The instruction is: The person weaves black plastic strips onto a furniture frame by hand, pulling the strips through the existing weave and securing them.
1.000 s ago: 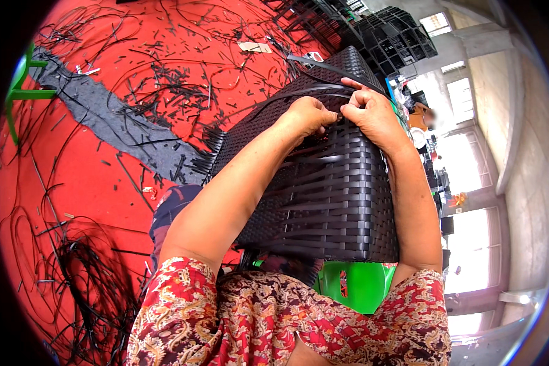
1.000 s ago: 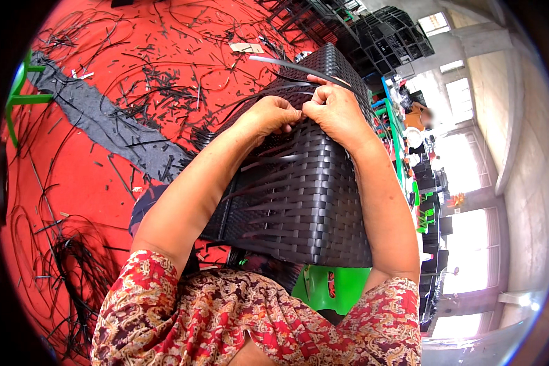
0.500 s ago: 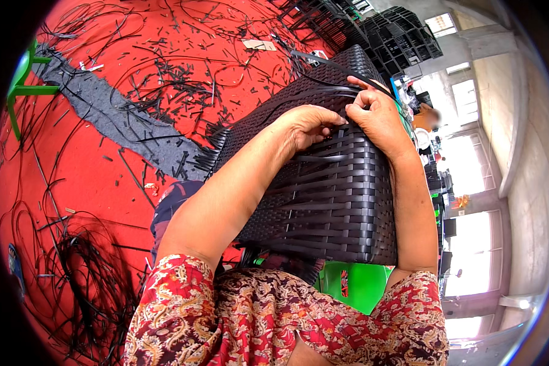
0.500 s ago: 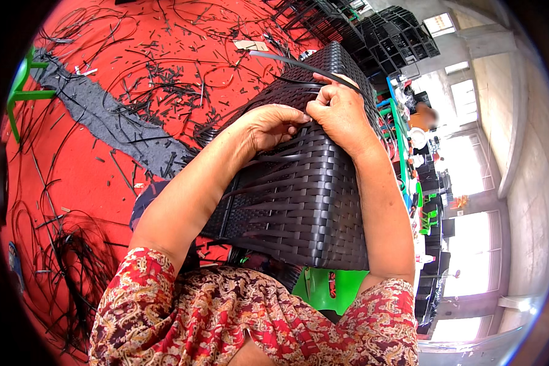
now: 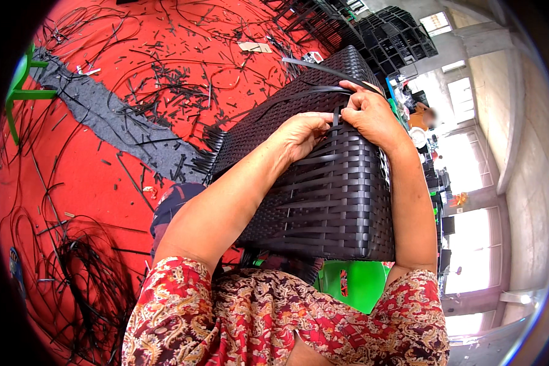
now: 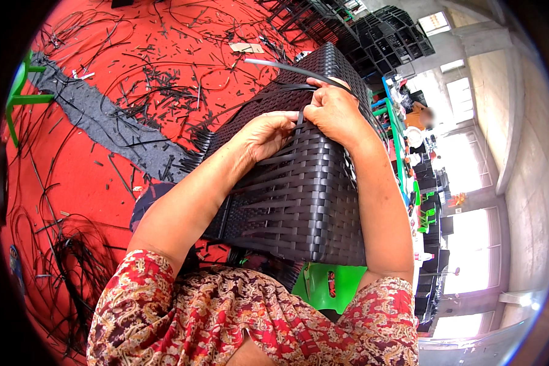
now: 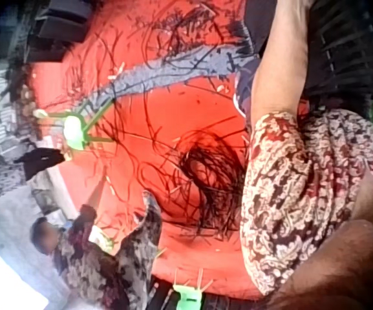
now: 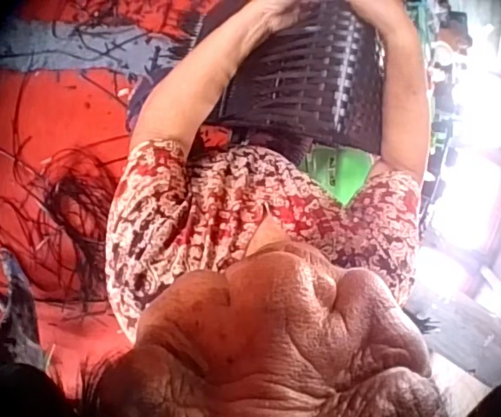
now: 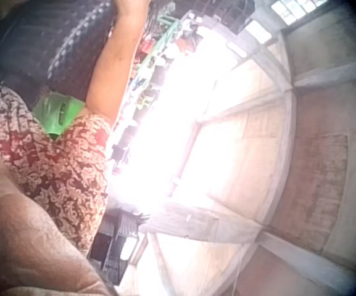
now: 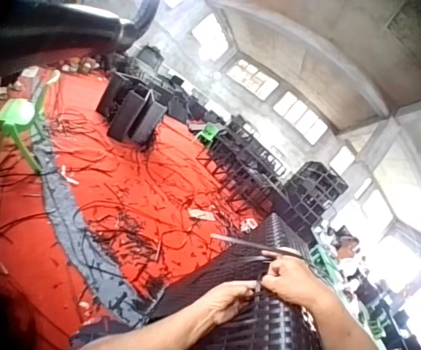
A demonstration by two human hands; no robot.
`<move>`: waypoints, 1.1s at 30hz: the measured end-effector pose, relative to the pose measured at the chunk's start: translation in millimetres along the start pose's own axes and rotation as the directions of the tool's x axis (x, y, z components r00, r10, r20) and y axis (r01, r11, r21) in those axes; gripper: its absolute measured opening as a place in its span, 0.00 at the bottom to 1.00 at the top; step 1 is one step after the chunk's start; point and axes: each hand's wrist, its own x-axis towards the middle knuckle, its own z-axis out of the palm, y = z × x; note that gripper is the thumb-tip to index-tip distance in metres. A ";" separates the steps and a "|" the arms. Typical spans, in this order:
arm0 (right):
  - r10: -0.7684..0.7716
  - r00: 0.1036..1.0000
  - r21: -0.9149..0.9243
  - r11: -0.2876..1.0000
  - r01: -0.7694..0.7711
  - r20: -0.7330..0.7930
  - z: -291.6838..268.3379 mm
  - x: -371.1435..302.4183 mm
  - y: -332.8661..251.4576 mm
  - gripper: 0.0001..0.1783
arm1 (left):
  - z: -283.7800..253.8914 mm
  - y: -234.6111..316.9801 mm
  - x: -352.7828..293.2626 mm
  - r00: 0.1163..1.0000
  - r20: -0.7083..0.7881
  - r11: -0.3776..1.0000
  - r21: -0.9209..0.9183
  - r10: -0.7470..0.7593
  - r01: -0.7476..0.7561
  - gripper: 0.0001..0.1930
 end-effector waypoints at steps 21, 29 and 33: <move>-0.097 0.993 -0.164 0.981 0.107 0.065 -9.8 -3.1 -8.5 0.10 | -12.7 2.7 8.9 0.995 -0.089 0.993 0.102 -0.048 0.057 0.02; -0.089 0.979 0.634 0.750 0.187 -0.184 -114.9 -102.9 11.4 0.15 | -47.9 15.3 -10.8 0.986 -0.166 0.958 0.277 -0.027 0.072 0.07; 0.116 0.945 0.577 0.812 0.087 -0.306 -102.0 -142.6 53.2 0.13 | -97.3 25.7 -28.7 0.962 -0.270 0.930 0.342 -0.037 0.131 0.07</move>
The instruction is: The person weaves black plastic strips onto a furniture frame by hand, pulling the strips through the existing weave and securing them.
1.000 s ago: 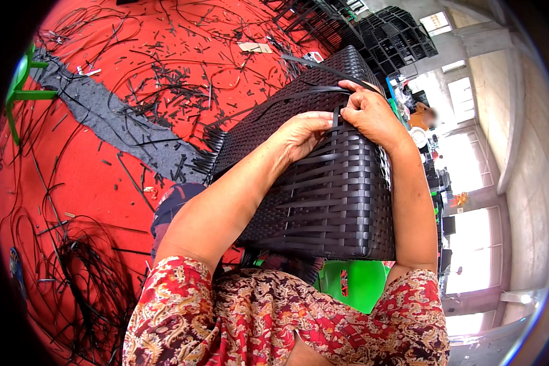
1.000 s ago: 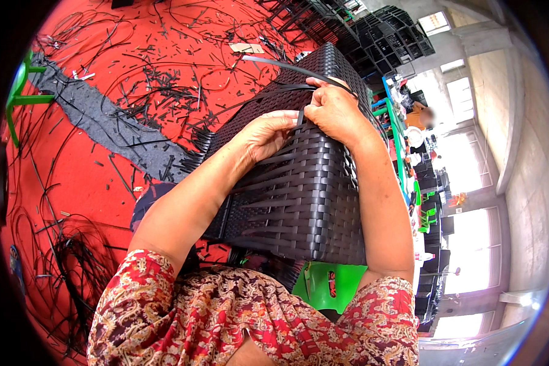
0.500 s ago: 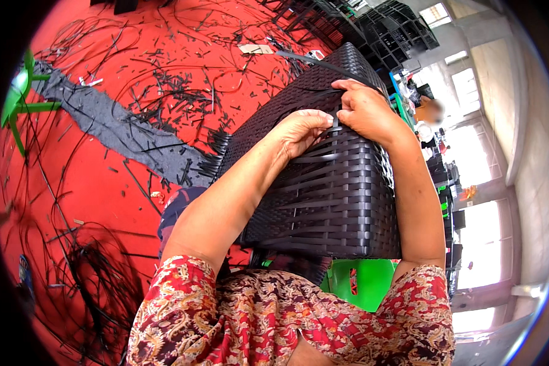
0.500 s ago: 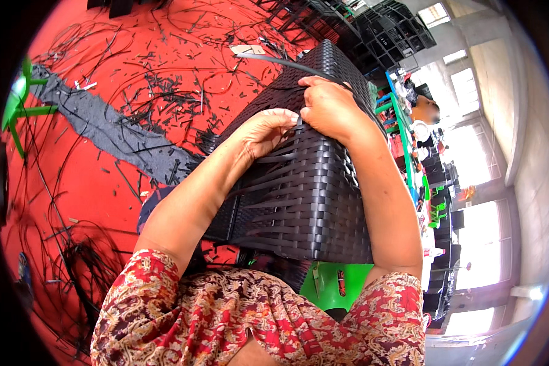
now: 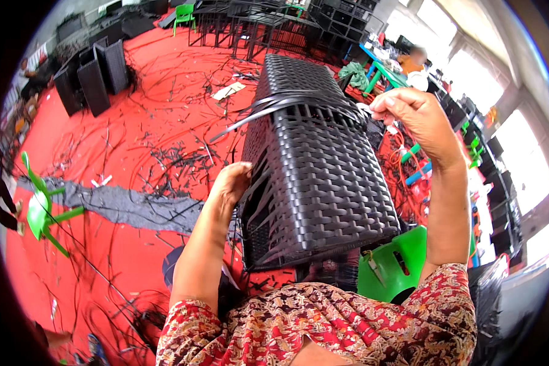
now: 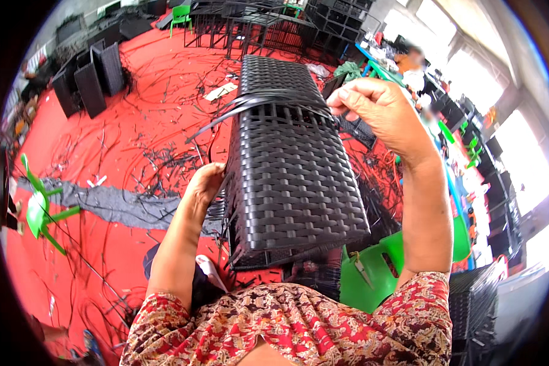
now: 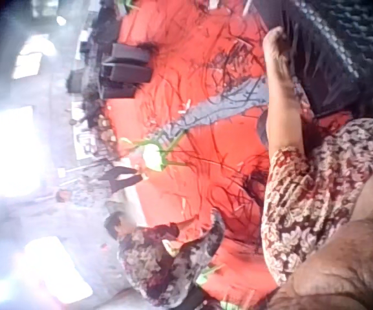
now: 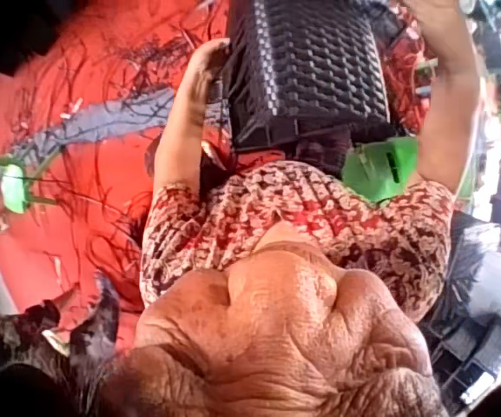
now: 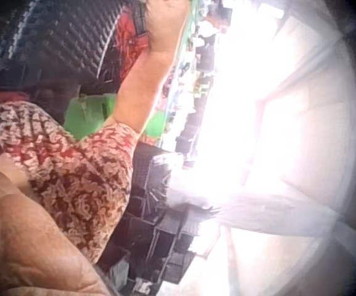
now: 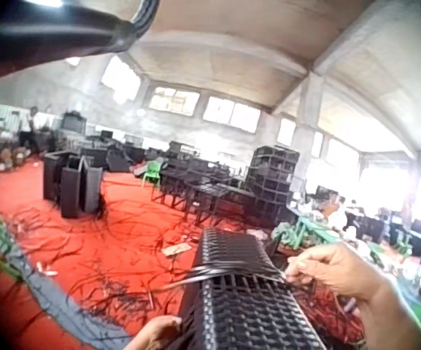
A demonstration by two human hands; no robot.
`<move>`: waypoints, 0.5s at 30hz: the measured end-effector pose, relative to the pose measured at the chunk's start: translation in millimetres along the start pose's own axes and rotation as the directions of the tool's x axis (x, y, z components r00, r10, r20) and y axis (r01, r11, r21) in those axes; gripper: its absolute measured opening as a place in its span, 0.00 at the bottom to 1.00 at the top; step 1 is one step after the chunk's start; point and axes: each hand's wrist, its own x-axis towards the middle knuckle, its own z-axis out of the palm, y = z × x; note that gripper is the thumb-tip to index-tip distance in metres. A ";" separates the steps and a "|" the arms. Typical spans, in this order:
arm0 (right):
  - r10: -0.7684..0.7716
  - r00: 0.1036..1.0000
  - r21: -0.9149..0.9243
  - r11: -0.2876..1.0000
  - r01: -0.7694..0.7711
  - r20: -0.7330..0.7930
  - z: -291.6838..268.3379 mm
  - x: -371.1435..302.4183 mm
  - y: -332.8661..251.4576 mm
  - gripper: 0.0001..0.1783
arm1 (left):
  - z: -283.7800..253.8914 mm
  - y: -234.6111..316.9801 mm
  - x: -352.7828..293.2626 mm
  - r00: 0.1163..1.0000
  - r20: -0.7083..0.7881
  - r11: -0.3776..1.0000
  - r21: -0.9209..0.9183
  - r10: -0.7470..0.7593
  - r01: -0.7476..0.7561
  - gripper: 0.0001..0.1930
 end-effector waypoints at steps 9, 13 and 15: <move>-0.055 0.982 -0.074 0.996 0.042 -0.178 18.1 -44.5 83.8 0.05 | -105.0 -17.8 -54.3 0.932 -0.321 0.951 0.195 -0.170 0.240 0.10; -0.044 0.977 -0.086 0.996 0.026 -0.209 26.7 -52.5 105.7 0.08 | -67.4 -7.1 -72.3 0.939 -0.311 0.923 0.299 -0.148 0.244 0.11; -0.012 0.985 -0.075 0.997 0.000 -0.171 34.1 -46.0 112.4 0.11 | -53.6 6.4 -75.1 0.915 -0.381 0.907 0.420 0.136 0.040 0.04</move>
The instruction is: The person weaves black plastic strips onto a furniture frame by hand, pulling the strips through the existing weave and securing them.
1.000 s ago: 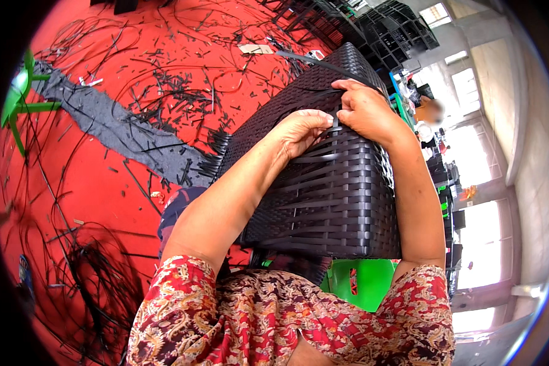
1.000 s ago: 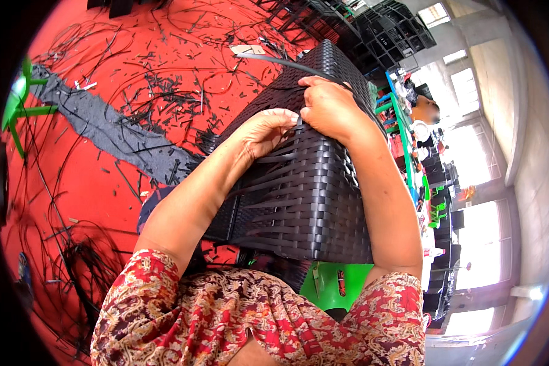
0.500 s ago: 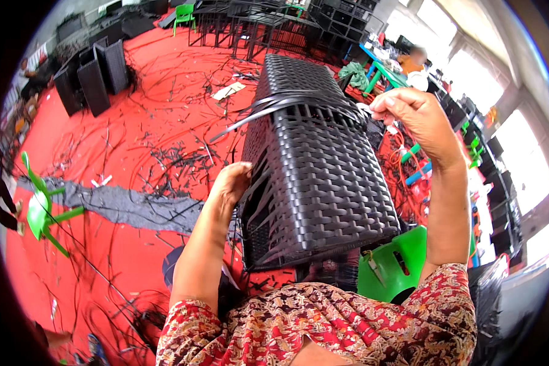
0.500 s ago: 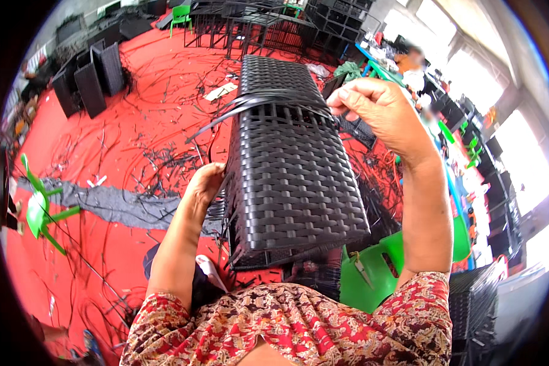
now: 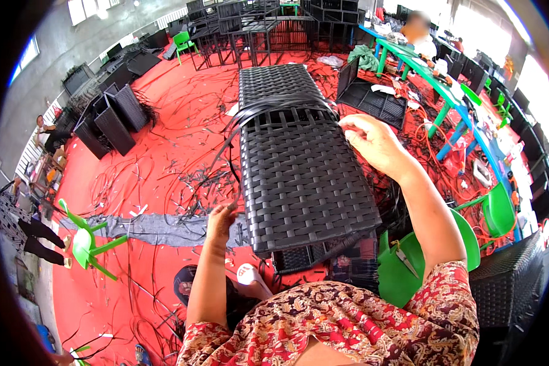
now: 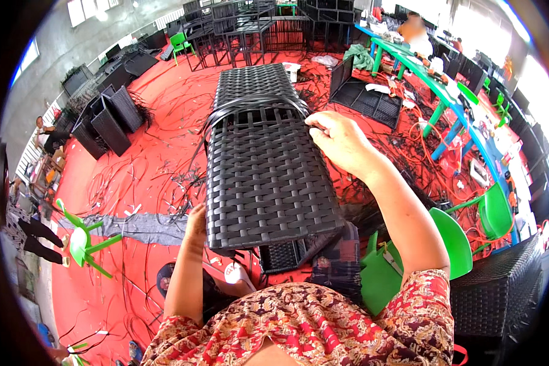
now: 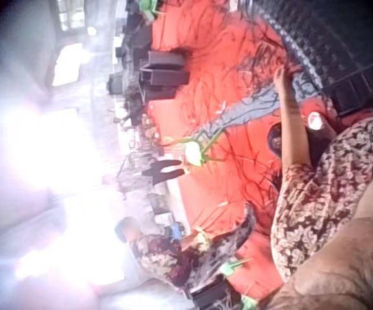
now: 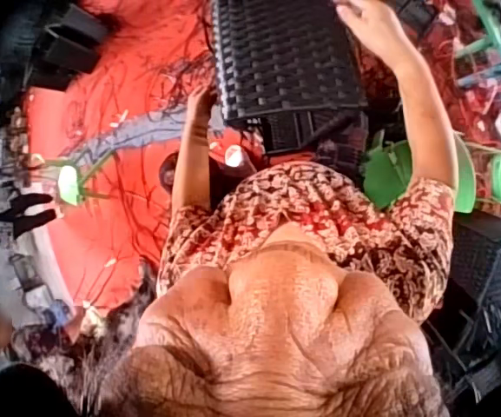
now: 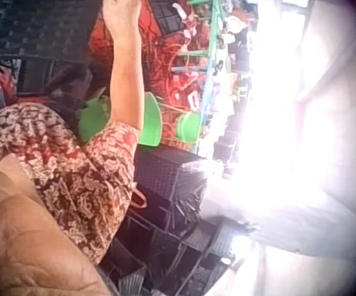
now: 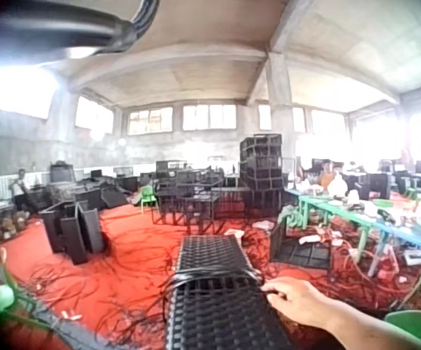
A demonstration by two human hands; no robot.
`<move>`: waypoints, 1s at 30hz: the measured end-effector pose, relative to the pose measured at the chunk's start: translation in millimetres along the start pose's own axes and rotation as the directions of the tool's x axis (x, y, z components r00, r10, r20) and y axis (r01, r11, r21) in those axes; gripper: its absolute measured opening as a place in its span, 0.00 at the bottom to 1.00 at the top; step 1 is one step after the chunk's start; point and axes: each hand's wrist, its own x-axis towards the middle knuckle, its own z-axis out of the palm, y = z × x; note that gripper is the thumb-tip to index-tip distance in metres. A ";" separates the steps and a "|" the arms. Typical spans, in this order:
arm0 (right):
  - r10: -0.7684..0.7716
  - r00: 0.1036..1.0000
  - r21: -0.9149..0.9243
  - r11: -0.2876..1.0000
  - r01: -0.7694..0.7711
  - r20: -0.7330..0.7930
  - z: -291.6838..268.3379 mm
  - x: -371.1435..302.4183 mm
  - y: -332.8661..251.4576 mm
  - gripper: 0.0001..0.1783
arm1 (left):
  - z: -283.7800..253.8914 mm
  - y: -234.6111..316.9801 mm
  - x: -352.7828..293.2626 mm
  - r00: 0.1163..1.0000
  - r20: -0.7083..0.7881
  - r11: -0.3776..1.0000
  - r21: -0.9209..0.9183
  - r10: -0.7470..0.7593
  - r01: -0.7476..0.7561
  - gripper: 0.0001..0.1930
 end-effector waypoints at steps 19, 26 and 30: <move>-0.324 0.943 -0.395 0.858 0.329 0.082 50.3 13.8 -14.1 0.22 | 207.5 167.9 -57.5 0.524 0.776 -0.388 0.630 0.351 -0.673 0.22; -0.315 0.949 -0.227 0.927 0.300 -0.032 55.0 5.3 -22.2 0.15 | 204.0 173.3 -72.4 0.496 0.753 -0.340 0.646 0.433 -0.683 0.19; -0.223 0.883 0.167 0.934 0.315 -0.414 39.8 9.3 3.4 0.04 | 200.3 175.2 -73.8 0.512 0.744 -0.350 0.660 0.429 -0.665 0.19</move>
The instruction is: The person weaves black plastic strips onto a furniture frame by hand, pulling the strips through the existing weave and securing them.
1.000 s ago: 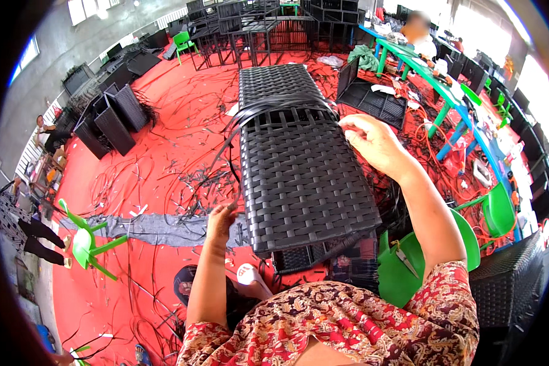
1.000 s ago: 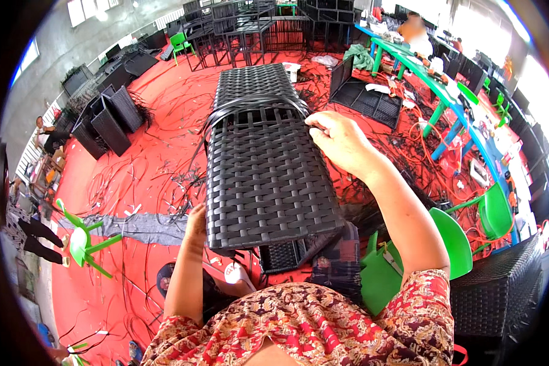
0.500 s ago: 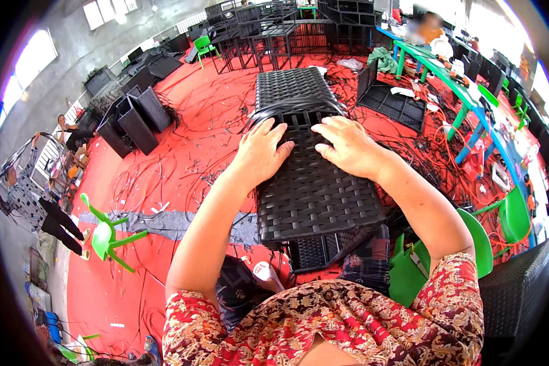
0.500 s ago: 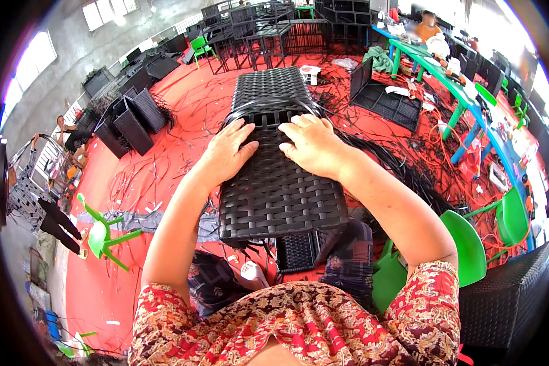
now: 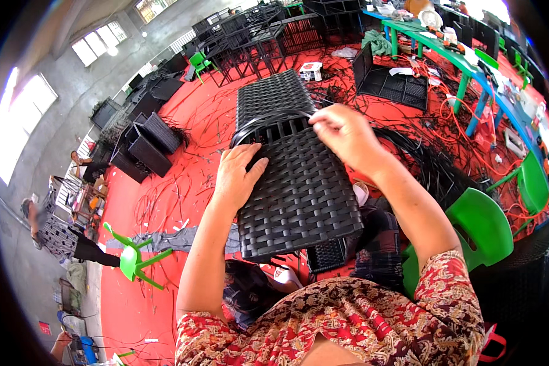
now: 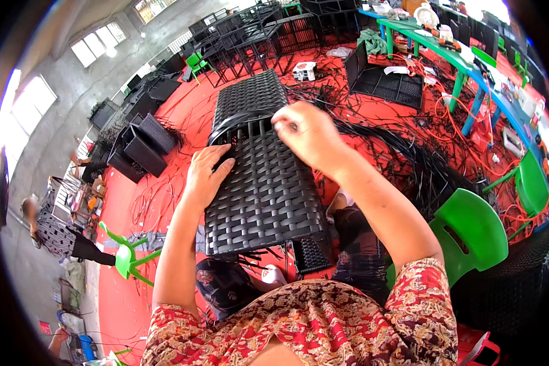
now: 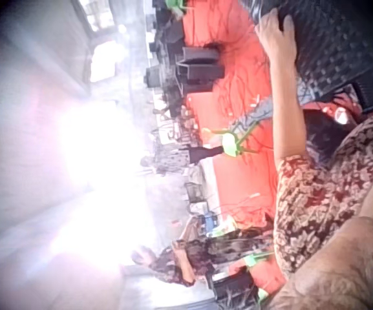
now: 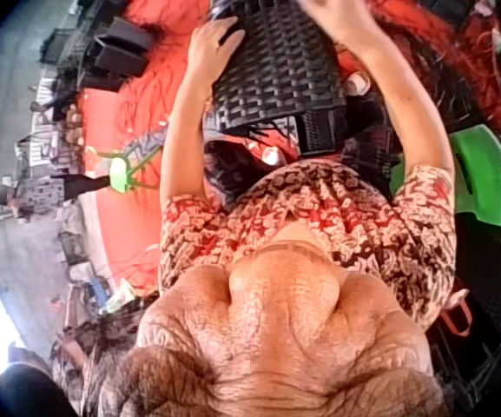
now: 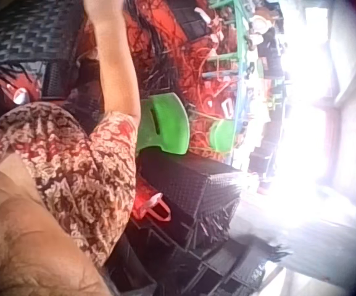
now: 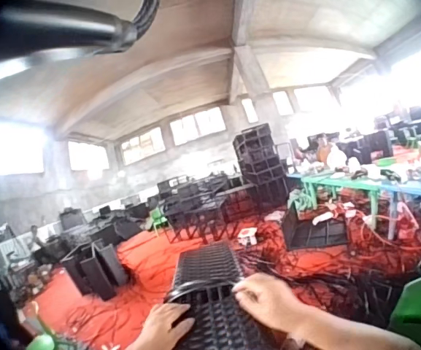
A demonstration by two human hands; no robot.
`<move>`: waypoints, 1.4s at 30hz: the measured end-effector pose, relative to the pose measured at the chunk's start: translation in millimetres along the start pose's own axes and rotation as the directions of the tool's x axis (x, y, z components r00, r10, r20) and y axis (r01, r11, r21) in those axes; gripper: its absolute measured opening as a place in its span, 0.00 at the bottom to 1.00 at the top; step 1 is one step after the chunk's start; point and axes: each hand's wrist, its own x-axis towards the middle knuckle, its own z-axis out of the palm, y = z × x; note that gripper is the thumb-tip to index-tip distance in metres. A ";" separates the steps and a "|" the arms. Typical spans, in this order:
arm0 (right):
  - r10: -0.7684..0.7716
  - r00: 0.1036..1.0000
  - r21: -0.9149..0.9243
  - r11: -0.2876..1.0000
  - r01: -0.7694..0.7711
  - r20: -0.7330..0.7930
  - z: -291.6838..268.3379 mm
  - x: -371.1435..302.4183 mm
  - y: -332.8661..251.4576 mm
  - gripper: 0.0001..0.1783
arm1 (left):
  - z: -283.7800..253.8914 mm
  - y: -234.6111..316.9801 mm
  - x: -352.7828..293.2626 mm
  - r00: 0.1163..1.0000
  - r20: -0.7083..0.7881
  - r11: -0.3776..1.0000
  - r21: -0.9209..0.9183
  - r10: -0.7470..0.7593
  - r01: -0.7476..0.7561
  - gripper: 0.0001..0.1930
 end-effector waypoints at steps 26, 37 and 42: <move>0.152 0.980 0.959 0.234 -0.158 0.124 -124.8 74.1 45.6 0.13 | 27.5 24.4 112.4 0.963 0.270 0.990 -0.130 -0.026 0.063 0.14; 0.278 0.927 0.955 -0.084 0.285 -0.253 -244.0 24.9 108.3 0.15 | 42.3 9.4 88.6 0.963 0.146 0.796 -0.543 -0.226 0.269 0.09; 0.274 0.941 0.976 0.144 0.163 -0.198 -266.5 13.0 102.3 0.13 | 26.8 16.2 78.7 0.983 0.126 0.891 -0.419 -0.134 0.175 0.09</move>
